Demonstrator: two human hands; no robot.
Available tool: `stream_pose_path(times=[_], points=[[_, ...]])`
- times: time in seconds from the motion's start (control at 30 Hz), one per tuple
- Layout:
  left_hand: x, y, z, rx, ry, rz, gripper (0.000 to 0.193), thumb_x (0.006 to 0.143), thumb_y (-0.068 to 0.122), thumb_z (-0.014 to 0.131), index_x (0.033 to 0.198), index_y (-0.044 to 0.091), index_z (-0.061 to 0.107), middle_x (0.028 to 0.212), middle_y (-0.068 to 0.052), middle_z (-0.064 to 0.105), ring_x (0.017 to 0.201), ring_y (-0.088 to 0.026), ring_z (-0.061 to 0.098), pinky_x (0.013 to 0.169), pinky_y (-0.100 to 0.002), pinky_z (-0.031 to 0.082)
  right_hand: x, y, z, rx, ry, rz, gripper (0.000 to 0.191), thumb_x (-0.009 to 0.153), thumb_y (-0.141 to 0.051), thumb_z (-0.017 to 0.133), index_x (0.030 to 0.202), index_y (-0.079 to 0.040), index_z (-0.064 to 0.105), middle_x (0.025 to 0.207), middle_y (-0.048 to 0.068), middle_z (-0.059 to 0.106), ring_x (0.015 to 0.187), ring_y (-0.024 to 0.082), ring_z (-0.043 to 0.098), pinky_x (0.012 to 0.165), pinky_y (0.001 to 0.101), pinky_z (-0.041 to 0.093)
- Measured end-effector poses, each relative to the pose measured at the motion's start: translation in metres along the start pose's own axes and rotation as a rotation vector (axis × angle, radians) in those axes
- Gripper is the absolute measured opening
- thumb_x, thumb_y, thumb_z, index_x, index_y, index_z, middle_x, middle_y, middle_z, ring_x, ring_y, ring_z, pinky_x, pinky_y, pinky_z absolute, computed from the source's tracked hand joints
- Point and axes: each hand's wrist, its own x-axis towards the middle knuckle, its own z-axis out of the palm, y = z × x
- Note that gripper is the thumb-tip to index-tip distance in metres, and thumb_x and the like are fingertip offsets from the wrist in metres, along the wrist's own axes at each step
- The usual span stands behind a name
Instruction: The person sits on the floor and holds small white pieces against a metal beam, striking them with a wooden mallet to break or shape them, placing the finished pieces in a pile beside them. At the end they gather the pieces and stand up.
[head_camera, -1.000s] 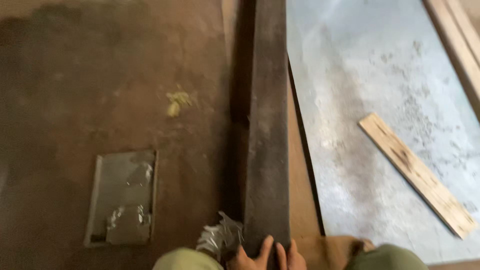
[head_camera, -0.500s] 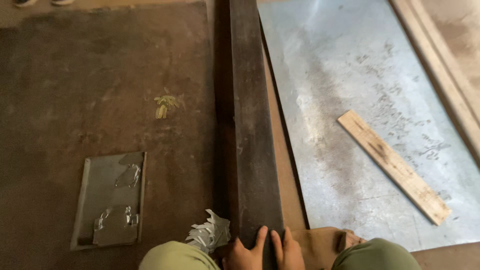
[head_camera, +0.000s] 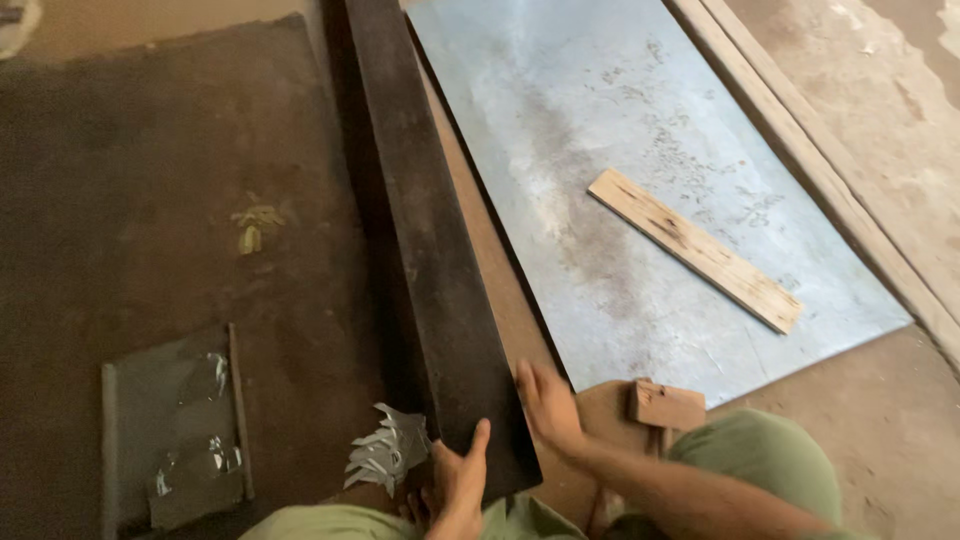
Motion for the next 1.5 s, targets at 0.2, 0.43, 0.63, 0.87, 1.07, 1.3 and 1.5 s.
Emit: stream_pose_path(times=[0.2,0.43,0.63,0.87,1.07,1.3,1.5], points=[[-0.021,0.04,-0.001,0.407,0.109,-0.023,0.106,0.074,0.077,0.076,0.138,-0.002,0.047,0.14,-0.019,0.052,0.133,-0.037,0.053,0.111,-0.047,0.044,0.114,-0.017,-0.011,-0.662,0.253,-0.216,0.034,0.095,-0.041,0.06,0.101,-0.008,0.062,0.094,0.016,0.066,0.087,0.04,0.069,0.066,0.0509,0.054],[-0.001,0.035,0.009,0.484,0.087,-0.125,0.115,0.072,0.082,0.076,0.138,-0.004,0.039,0.139,-0.02,0.046,0.13,-0.043,0.05,0.117,-0.054,0.031,0.147,0.01,-0.008,-0.984,-0.006,-0.035,0.044,0.091,-0.05,0.065,0.104,-0.008,0.061,0.098,0.019,0.07,0.084,0.034,0.073,0.071,0.0446,0.059],[0.017,0.028,0.02,0.588,0.119,-0.008,0.103,0.07,0.083,0.069,0.121,-0.005,0.056,0.115,-0.014,0.067,0.104,-0.027,0.07,0.092,-0.041,0.056,0.161,0.007,-0.001,-1.049,-0.051,-0.175,0.02,0.098,-0.016,0.047,0.093,-0.007,0.064,0.087,0.018,0.074,0.08,0.034,0.076,0.066,0.0455,0.061],[0.008,0.028,0.003,0.483,0.079,0.008,0.105,0.07,0.076,0.079,0.129,-0.004,0.045,0.123,-0.017,0.057,0.11,-0.031,0.066,0.096,-0.042,0.057,0.155,0.001,0.001,-0.98,-0.016,-0.103,0.02,0.1,-0.02,0.047,0.101,-0.01,0.064,0.094,0.018,0.074,0.086,0.037,0.074,0.071,0.0501,0.059],[0.01,0.03,-0.004,0.354,-0.052,-0.06,0.109,0.076,0.066,0.081,0.143,-0.006,0.034,0.144,-0.021,0.048,0.133,-0.034,0.053,0.111,-0.043,0.048,0.147,-0.029,-0.007,-0.766,-0.113,0.212,0.052,0.103,-0.057,0.042,0.113,-0.01,0.06,0.106,0.019,0.071,0.102,0.04,0.069,0.084,0.0534,0.055],[0.026,-0.002,-0.005,0.228,-0.123,0.004,0.118,0.082,0.07,0.071,0.161,0.001,0.017,0.161,-0.021,0.036,0.147,-0.036,0.042,0.121,-0.043,0.038,0.007,0.01,-0.015,-0.245,-0.499,0.449,0.064,0.095,-0.063,0.048,0.132,-0.011,0.05,0.122,0.017,0.073,0.111,0.029,0.073,0.096,0.0426,0.057],[0.039,-0.018,-0.011,0.476,-0.1,-0.04,0.113,0.078,0.08,0.068,0.153,0.0,0.037,0.154,-0.018,0.049,0.144,-0.033,0.048,0.124,-0.043,0.032,-0.063,0.071,0.047,0.006,-0.344,0.608,0.083,0.086,-0.067,0.066,0.137,-0.002,0.057,0.13,0.022,0.068,0.121,0.03,0.066,0.107,0.0388,0.049]])
